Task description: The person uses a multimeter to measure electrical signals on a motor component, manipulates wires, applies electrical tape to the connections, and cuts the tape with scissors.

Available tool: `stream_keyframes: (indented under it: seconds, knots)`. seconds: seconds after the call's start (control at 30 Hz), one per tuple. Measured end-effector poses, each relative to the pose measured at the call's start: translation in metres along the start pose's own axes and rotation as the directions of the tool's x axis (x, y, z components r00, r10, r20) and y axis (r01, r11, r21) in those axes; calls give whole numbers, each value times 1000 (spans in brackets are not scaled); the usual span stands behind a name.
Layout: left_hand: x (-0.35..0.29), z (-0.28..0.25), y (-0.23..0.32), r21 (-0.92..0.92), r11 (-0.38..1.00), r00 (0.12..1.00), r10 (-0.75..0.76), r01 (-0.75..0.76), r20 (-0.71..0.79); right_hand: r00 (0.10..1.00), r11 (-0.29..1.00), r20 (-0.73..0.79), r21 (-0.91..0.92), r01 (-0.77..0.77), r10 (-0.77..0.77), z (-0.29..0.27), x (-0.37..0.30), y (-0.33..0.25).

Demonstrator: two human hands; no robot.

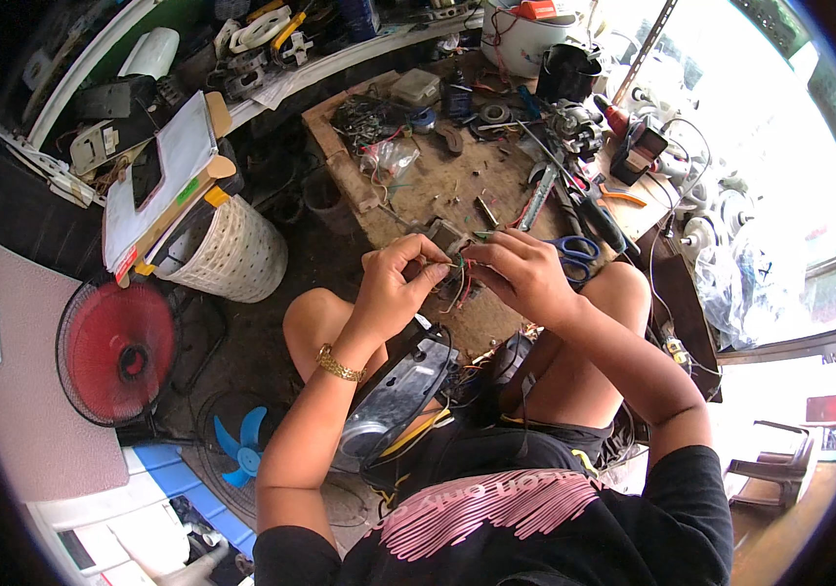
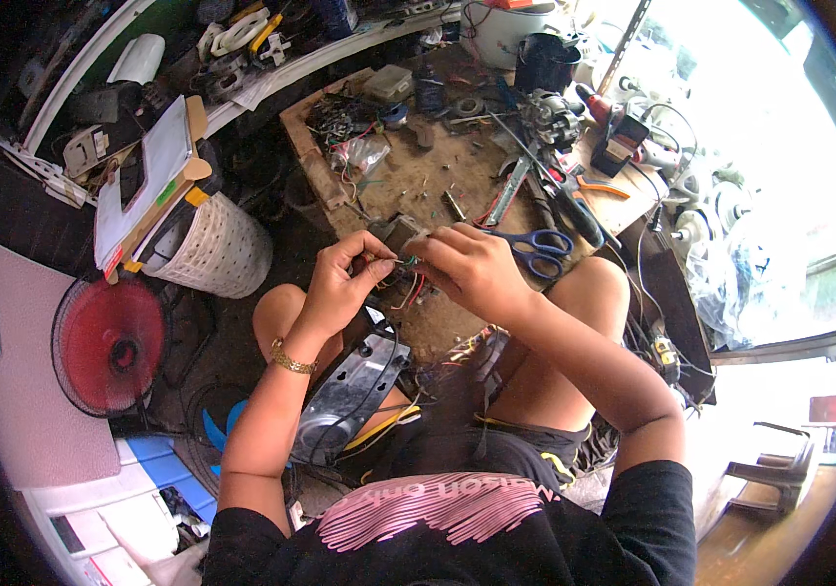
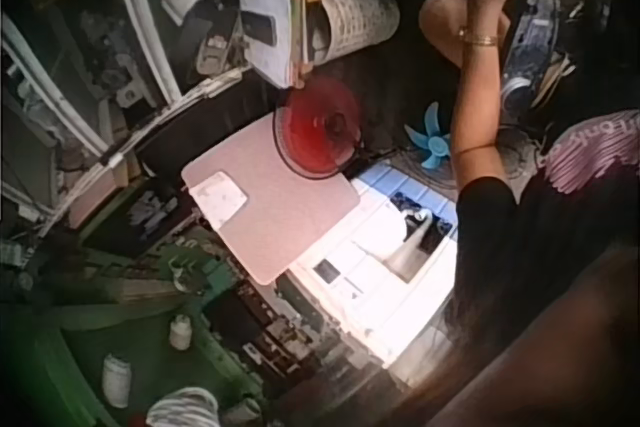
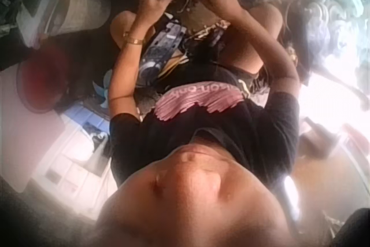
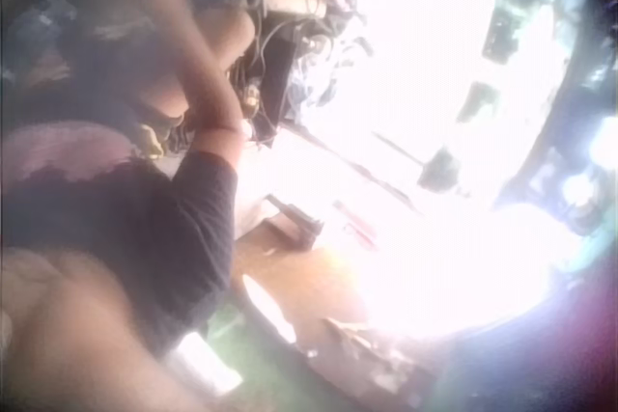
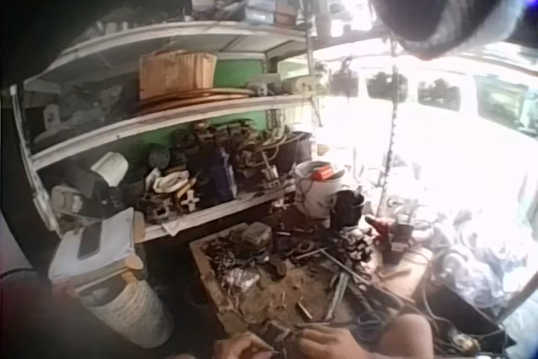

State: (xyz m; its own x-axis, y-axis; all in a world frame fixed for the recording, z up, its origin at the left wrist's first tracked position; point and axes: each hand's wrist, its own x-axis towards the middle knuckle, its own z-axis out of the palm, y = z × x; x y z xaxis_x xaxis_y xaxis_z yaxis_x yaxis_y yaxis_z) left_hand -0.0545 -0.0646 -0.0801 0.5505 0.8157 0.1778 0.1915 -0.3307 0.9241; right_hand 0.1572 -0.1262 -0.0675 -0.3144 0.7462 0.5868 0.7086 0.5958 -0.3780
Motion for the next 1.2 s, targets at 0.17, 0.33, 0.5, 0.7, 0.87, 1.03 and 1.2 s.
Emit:
stream_keyframes:
  seconds: [0.17, 0.33, 0.5, 0.7, 0.87, 1.03, 1.2]
  knots:
    - [0, 3, 1, -65, 998, 1000, 1, -2, -9, 993, 996, 86, 43, 81, -84, 0, 10, 8]
    - [2, 3, 0, 76, 987, 989, 142, -139, -30, 763, 433, 527, 629, -646, 373, 20, 6, 20]
    - [0, 2, -1, 37, 993, 992, 116, -114, -57, 741, 375, 437, 663, -648, 509, 30, -2, 6]
    - [-1, 1, 0, 19, 997, 994, 80, -79, -75, 866, 831, -147, 394, -393, 479, 32, -6, -22]
    - [0, 1, 0, 51, 992, 989, 119, -115, -84, 853, 812, -133, 407, -418, 505, 42, -9, -20]
    - [0, -1, 0, 60, 991, 989, 127, -123, -76, 840, 729, -68, 538, -423, 538, 47, -6, -18]
    - [4, -4, -1, 60, 988, 986, 145, -141, -76, 838, 645, 139, 576, -503, 528, 40, 2, -13]
